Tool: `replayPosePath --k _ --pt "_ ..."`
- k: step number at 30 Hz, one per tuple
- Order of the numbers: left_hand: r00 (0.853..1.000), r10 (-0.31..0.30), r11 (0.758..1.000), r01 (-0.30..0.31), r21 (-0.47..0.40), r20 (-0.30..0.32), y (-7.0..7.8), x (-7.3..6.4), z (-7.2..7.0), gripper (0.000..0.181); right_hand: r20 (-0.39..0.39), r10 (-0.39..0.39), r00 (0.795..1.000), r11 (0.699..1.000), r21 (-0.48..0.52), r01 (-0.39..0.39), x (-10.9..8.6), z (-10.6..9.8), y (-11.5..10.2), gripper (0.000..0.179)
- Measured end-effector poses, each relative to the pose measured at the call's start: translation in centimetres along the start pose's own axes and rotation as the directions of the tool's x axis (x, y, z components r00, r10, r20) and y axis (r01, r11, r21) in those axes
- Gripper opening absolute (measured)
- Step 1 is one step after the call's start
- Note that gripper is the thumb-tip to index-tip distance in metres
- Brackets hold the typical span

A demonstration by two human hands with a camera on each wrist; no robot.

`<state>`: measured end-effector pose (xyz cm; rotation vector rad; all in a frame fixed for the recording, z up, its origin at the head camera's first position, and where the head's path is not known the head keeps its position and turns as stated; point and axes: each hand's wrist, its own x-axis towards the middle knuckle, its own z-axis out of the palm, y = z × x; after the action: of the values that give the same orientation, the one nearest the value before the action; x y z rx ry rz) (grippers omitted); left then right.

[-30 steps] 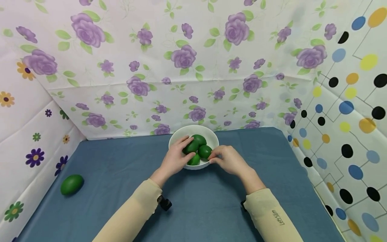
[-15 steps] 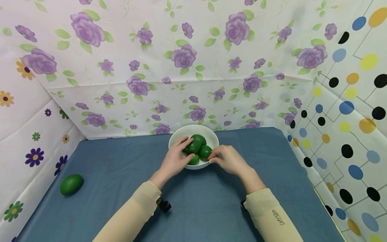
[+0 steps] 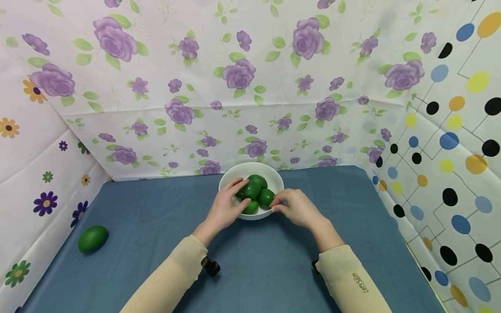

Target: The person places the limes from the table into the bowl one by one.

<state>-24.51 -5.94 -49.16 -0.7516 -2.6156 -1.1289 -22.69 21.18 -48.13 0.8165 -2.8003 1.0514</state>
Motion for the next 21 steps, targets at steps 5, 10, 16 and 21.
replayPosePath --k 5,10,16,21 --pt "1.0 0.0 1.0 0.0 -0.008 -0.014 -0.2 -0.2 -0.1 0.056 -0.001 -0.004 1.0 1.0 0.005 0.004 0.0 0.0 0.0 0.008" --pt "0.999 -0.009 0.999 0.008 -0.033 -0.034 -0.2 -0.5 -0.4 0.053 -0.002 -0.006 1.0 1.0 0.003 0.006 0.0 0.0 0.0 0.008" --pt "0.995 0.017 0.994 -0.027 -0.105 -0.097 -0.3 -1.1 -1.2 0.051 -0.003 -0.008 1.0 1.0 -0.006 0.008 0.0 0.0 0.1 0.008" --pt "0.985 0.053 0.987 -0.077 -0.138 -0.166 -0.4 -2.1 -2.2 0.05 -0.001 -0.007 1.0 1.0 0.0 0.007 0.1 -0.1 0.0 0.009"
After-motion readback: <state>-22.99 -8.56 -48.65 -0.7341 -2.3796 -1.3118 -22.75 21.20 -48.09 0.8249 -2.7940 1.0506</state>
